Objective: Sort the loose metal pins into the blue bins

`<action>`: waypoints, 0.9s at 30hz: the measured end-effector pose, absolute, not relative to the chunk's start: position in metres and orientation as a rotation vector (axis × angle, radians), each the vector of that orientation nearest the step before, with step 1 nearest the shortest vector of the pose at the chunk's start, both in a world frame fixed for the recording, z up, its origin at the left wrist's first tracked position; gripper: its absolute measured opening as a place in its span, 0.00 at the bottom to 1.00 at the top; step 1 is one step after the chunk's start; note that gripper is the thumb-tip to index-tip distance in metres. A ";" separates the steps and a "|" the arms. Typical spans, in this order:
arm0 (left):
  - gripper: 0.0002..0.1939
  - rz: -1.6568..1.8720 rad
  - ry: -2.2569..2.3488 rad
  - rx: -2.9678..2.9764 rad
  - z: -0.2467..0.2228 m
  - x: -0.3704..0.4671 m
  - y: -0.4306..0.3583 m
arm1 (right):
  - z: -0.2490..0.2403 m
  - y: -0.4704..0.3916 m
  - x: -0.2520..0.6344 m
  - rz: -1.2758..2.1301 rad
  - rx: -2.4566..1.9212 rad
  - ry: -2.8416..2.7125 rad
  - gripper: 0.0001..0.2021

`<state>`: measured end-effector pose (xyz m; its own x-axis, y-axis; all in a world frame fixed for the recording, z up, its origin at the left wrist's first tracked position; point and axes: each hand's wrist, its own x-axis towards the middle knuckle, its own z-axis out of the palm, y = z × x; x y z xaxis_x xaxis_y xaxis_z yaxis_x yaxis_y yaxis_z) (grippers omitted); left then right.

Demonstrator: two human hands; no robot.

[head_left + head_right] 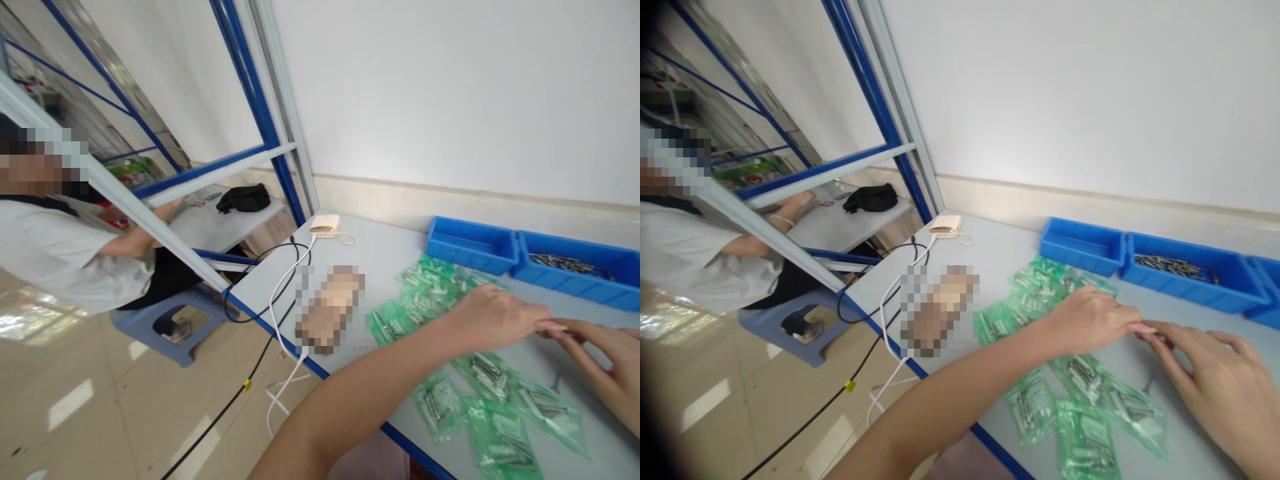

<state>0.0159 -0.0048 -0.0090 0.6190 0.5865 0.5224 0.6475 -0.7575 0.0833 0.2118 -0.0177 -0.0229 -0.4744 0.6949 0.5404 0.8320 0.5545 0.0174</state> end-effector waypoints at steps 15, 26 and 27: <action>0.26 -0.896 -1.316 -2.905 0.000 0.015 -0.013 | -0.008 -0.027 0.195 -0.292 -1.112 -2.342 0.21; 0.20 -0.785 -1.660 -2.596 0.059 -0.071 -0.071 | -0.011 -0.024 0.200 -0.085 -1.264 -2.291 0.20; 0.19 -0.761 -1.746 -2.545 0.061 -0.092 -0.083 | -0.011 -0.024 0.200 -0.086 -1.256 -2.292 0.20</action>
